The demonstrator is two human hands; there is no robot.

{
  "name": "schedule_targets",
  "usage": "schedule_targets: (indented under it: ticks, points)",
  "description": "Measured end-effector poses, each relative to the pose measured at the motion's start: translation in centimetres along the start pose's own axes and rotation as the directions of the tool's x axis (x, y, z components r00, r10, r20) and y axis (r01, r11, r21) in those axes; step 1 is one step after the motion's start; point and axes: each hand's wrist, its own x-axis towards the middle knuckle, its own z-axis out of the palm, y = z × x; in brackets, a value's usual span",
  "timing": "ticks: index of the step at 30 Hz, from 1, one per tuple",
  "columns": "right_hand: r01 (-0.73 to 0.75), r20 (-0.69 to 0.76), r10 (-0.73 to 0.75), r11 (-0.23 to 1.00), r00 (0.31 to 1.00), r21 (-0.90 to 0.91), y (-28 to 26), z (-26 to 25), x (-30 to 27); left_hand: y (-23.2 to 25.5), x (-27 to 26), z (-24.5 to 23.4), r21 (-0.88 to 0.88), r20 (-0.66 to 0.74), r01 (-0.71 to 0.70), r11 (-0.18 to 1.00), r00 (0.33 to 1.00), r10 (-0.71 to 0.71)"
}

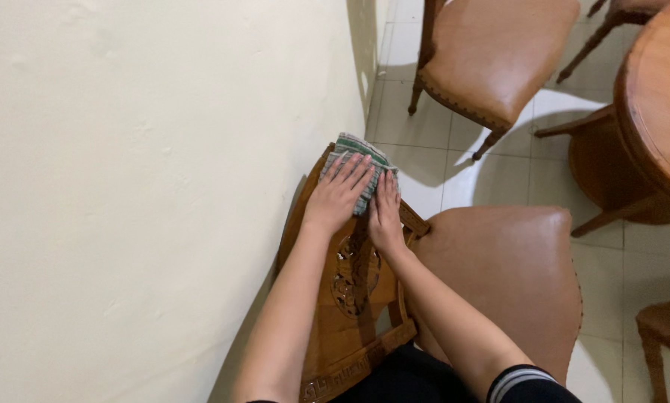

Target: The person cleans a wooden chair by wiping its seat edge, leg, and backrest with a cloth.

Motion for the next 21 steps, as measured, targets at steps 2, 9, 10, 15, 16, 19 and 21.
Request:
schedule_targets:
  ticks: [2,9,10,15,16,19,21]
  points:
    - [-0.156,0.080,0.154,0.987,0.985,0.024,-0.3,-0.8,0.4,-0.4,0.3,-0.4,0.080,-0.068,-0.039,0.996,0.997,0.044]
    - [-0.065,-0.005,0.067,0.981,0.998,0.185,-3.0,-1.7,0.1,2.3,-0.9,-0.2,0.030,-0.254,0.151,0.988,0.957,-0.138]
    - [-0.101,0.062,0.093,0.985,0.994,0.137,-3.0,-1.5,0.3,2.6,-1.0,0.1,0.028,-0.260,0.141,0.990,0.957,-0.129]
    - [-0.147,0.089,0.138,0.984,0.986,0.097,-2.8,-0.8,0.6,2.2,-0.9,-0.2,0.062,-0.175,0.226,0.972,0.961,-0.213]
    - [-0.170,0.107,0.154,0.973,0.982,0.158,-2.8,-0.8,0.5,2.2,-0.5,-0.5,0.060,-0.183,0.218,0.974,0.962,-0.204]
    - [-0.187,0.125,0.158,0.946,0.979,0.264,-2.5,-0.5,0.4,2.0,-0.3,-1.6,-0.405,-0.106,0.209,0.890,0.956,-0.273]
    - [-0.180,0.118,0.151,0.936,0.981,0.304,-2.2,-0.1,0.5,2.3,0.1,-2.3,-0.280,0.066,0.321,0.905,0.947,-0.316]
